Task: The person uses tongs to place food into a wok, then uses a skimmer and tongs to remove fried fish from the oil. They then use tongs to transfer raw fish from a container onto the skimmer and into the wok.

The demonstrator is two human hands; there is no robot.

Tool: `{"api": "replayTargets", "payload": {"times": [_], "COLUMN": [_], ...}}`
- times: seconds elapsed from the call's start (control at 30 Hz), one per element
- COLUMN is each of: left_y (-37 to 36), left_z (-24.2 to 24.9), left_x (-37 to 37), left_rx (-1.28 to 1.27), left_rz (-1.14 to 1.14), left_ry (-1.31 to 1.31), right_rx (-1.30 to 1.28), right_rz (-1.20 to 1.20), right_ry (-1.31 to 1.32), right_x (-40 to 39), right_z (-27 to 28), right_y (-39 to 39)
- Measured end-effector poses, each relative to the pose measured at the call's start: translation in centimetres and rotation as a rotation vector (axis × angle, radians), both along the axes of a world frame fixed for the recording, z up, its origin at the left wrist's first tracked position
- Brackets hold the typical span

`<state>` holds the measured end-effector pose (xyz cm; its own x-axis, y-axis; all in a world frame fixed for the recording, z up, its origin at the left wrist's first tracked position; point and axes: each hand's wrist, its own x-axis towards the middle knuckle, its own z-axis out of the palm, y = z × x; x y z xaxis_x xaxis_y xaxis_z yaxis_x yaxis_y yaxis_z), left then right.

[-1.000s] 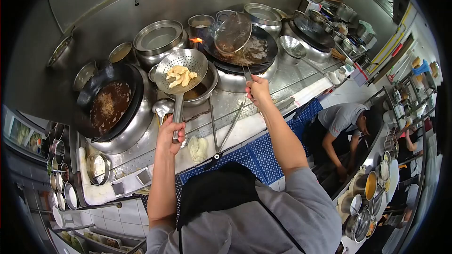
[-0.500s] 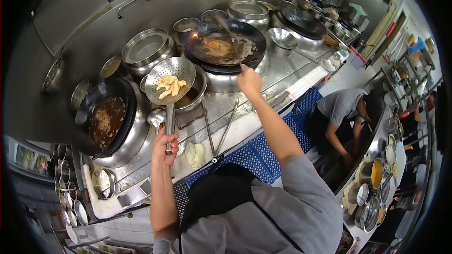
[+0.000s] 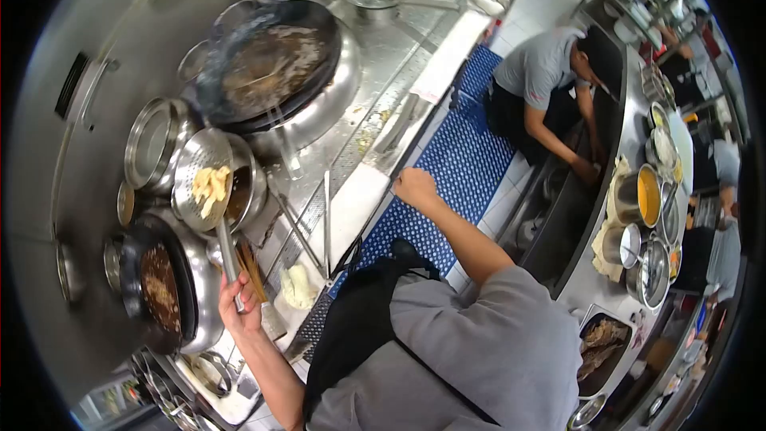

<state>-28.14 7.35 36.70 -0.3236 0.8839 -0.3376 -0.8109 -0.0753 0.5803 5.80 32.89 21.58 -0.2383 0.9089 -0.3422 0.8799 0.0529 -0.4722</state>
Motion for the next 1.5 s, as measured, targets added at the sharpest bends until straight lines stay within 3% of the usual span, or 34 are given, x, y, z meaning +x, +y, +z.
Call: {"api": "replayTargets", "payload": {"times": [0.07,0.13,0.17,0.23,0.3,0.4,0.43,0.47,0.53,0.57,0.6,0.63,0.67,0.7,0.87,0.9,0.93,1.0,1.07,1.17,1.2,1.27,1.33,1.4,1.43,1.5], "left_y": [0.7,1.2,1.3,0.5,1.4,2.8,2.9,3.1,1.9,0.3,1.3,2.7,3.2,3.5,2.8,2.6,2.4,1.8,1.5,1.7,1.4,0.3,-1.6,-4.8,-6.6,-10.7], "left_z": [-0.1,-0.4,-1.0,-2.4,-0.9,0.7,0.9,1.1,-0.1,-0.9,0.1,0.7,1.3,1.6,0.4,0.1,-0.1,-0.4,-0.8,-1.5,-1.4,-4.5,-4.5,-2.2,-1.4,-1.7], "left_x": [0.2,-0.4,-1.2,-3.1,-1.2,0.6,0.7,0.6,-0.8,-1.8,-0.2,1.2,1.8,1.9,1.1,1.0,1.0,0.5,-0.2,-0.4,-0.6,-2.1,-2.5,-3.0,-3.0,-3.2], "left_rx": [-0.055,-0.098,-0.119,-0.139,-0.184,-0.168,-0.189,-0.206,-0.229,-0.249,-0.258,-0.276,-0.283,-0.291,-0.235,-0.221,-0.209,-0.188,-0.25,-0.258,-0.24,-0.295,-0.246,-0.124,-0.061,-0.009], "left_rz": [0.009,-0.008,-0.031,-0.042,0.071,0.06,0.037,0.028,0.09,0.164,0.177,0.192,0.192,0.17,0.054,0.065,0.073,0.08,0.129,0.135,0.128,0.044,0.082,0.152,0.199,0.218], "left_ry": [0.007,-0.005,-0.025,-0.073,-0.087,-0.024,-0.051,-0.078,-0.083,-0.063,0.025,0.101,0.123,0.138,0.157,0.151,0.141,0.102,0.137,0.25,0.301,0.686,0.969,1.165,1.274,1.174], "right_rx": [0.031,0.233,0.334,0.157,0.078,0.1,0.063,0.124,0.072,-0.056,0.038,0.181,0.435,0.254,-0.091,0.202,0.097,-0.461,-0.782,-0.813,-0.857,-0.876,-1.146,-1.143,-1.102,-1.024], "right_rz": [0.06,0.085,0.098,0.198,0.324,0.411,0.431,0.249,0.166,-0.048,0.006,0.106,0.381,0.133,0.198,0.469,0.324,0.232,0.174,0.356,0.298,0.068,-0.13,-0.365,-0.364,-0.368], "right_ry": [-0.088,-0.256,-0.339,-0.454,-0.657,-0.794,-0.744,-0.702,-0.552,-0.282,-0.246,-0.107,-0.351,-0.056,-0.107,-0.153,-0.216,-0.272,0.287,0.902,1.06,1.196,1.388,1.369,1.346,1.297], "right_x": [2.2,2.6,2.5,3.0,3.5,4.8,5.0,4.3,4.9,5.5,5.7,6.8,6.6,6.6,5.9,8.2,7.9,5.4,4.5,-3.9,-7.6,-16.5,-23.8,-28.9,-30.2,-31.3], "right_z": [-8.8,-13.3,-14.6,-15.8,-16.8,-18.4,-18.9,-21.8,-20.7,-23.1,-22.9,-27.1,-24.9,-26.9,-21.7,-28.0,-25.5,-10.2,-2.8,8.4,8.8,11.5,14.0,15.8,15.2,13.7], "right_y": [1.6,4.0,5.6,9.9,13.6,16.3,16.8,17.0,17.4,18.0,17.3,17.8,17.8,18.5,18.4,18.1,15.9,9.4,2.0,-9.0,-12.0,-16.6,-18.4,-19.5,-18.9,-18.8]}}
